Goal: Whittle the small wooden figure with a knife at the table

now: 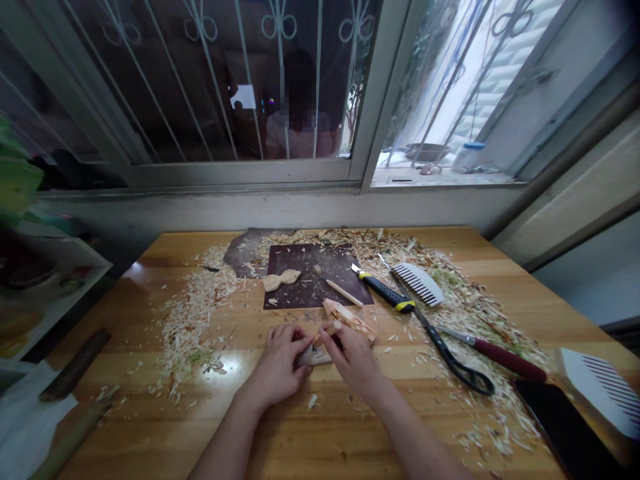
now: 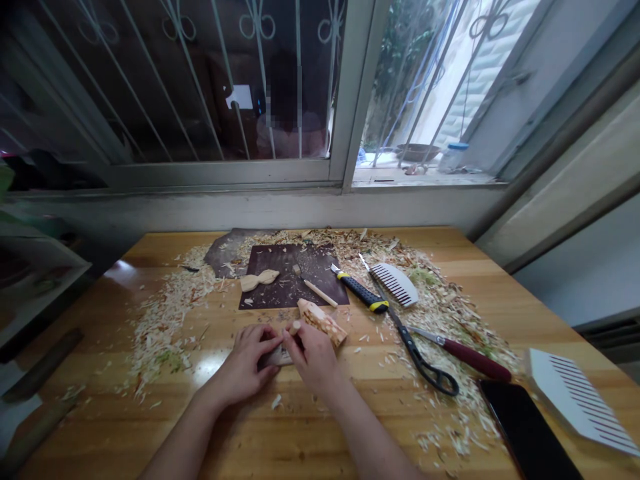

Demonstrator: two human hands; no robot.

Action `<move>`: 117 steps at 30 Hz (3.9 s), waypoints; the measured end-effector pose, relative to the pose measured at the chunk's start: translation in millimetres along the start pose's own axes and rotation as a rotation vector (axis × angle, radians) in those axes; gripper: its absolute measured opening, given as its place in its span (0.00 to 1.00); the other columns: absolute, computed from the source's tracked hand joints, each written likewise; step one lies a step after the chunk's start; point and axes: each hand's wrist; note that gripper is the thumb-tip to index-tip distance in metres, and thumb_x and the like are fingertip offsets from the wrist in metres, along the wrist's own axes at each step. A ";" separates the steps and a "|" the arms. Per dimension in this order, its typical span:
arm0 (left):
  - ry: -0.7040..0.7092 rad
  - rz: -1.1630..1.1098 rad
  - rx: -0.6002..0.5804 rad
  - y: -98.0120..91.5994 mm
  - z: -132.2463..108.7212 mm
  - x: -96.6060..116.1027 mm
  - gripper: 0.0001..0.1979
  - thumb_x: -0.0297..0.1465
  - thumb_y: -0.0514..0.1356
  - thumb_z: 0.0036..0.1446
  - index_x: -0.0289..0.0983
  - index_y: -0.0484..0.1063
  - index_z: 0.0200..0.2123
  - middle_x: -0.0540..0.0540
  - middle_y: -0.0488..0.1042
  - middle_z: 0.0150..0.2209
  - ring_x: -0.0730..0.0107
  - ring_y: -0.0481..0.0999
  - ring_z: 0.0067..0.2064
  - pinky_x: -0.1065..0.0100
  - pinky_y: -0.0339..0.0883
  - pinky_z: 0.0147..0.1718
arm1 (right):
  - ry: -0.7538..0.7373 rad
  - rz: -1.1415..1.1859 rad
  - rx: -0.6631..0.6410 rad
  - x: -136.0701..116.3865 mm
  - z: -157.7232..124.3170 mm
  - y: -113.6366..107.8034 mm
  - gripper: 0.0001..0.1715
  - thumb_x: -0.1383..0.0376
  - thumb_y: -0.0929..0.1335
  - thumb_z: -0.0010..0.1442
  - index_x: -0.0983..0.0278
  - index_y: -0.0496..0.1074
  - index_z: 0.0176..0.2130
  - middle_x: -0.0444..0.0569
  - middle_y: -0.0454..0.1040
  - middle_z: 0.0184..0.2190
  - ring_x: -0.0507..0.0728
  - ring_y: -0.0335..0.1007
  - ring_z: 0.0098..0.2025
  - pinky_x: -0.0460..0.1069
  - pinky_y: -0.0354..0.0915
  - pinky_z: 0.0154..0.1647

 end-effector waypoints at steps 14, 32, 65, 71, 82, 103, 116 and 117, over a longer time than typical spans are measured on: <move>-0.021 -0.018 0.007 0.6 0.9 0.1 0.24 0.31 0.61 0.45 0.45 0.67 0.49 0.45 0.65 0.46 0.58 0.60 0.49 0.58 0.52 0.50 | -0.037 -0.017 0.014 -2.1 -0.3 -0.4 0.09 0.63 0.59 0.62 0.62 0.65 0.33 0.47 0.71 0.27 0.54 0.67 0.30 0.47 0.62 0.33; 0.066 -0.465 0.109 -0.6 3.6 2.9 0.20 0.23 0.54 0.48 0.39 0.67 0.46 0.44 0.66 0.47 0.63 0.63 0.50 0.62 0.56 0.51 | -0.027 -0.087 -0.100 -14.1 8.3 0.6 0.10 0.63 0.59 0.61 0.62 0.65 0.31 0.48 0.71 0.27 0.54 0.68 0.31 0.47 0.61 0.32; -0.053 -0.659 0.269 28.3 18.8 -5.6 0.10 0.34 0.57 0.53 0.36 0.76 0.31 0.45 0.74 0.33 0.65 0.71 0.38 0.68 0.61 0.38 | 0.108 -0.456 0.095 31.6 5.1 -37.9 0.19 0.59 0.63 0.58 0.62 0.68 0.48 0.53 0.68 0.40 0.60 0.63 0.43 0.54 0.60 0.45; -0.053 -0.650 0.279 29.8 18.4 -5.8 0.11 0.35 0.56 0.53 0.35 0.75 0.31 0.45 0.73 0.32 0.66 0.71 0.37 0.68 0.61 0.38 | 0.185 -0.544 -0.068 48.3 -2.5 -35.4 0.26 0.61 0.68 0.51 0.61 0.67 0.50 0.53 0.66 0.40 0.60 0.61 0.44 0.53 0.59 0.45; -0.070 -0.664 0.290 31.2 17.0 -7.2 0.11 0.35 0.56 0.54 0.35 0.75 0.30 0.45 0.73 0.33 0.67 0.70 0.36 0.69 0.62 0.37 | 0.240 -0.403 -0.007 49.7 -2.7 -27.5 0.25 0.62 0.68 0.50 0.61 0.68 0.49 0.53 0.65 0.38 0.61 0.61 0.42 0.54 0.58 0.45; -0.035 -0.556 0.290 31.4 18.8 -3.8 0.10 0.34 0.55 0.54 0.36 0.74 0.30 0.46 0.74 0.32 0.66 0.71 0.37 0.67 0.62 0.38 | -0.195 0.089 0.393 -72.2 28.1 -84.2 0.37 0.64 0.62 0.60 0.53 0.41 0.63 0.46 0.50 0.62 0.60 0.51 0.60 0.56 0.54 0.57; -0.002 -0.511 0.250 29.7 18.7 -5.1 0.12 0.34 0.54 0.55 0.36 0.74 0.28 0.46 0.74 0.31 0.66 0.70 0.37 0.67 0.61 0.38 | -0.151 -0.243 0.018 -73.5 30.6 -57.1 0.30 0.65 0.60 0.60 0.60 0.50 0.61 0.54 0.65 0.53 0.60 0.64 0.52 0.55 0.63 0.49; 0.001 -0.508 0.249 30.0 18.9 -5.8 0.12 0.34 0.53 0.55 0.36 0.74 0.27 0.46 0.74 0.31 0.66 0.70 0.36 0.67 0.61 0.38 | -0.132 -0.281 -0.080 -74.5 31.7 -59.3 0.29 0.65 0.60 0.60 0.60 0.53 0.60 0.54 0.66 0.52 0.60 0.65 0.50 0.55 0.64 0.48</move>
Point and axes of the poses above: each hand's wrist, its own z-axis towards the middle knuckle, its own y-axis out of the palm, x = y × z
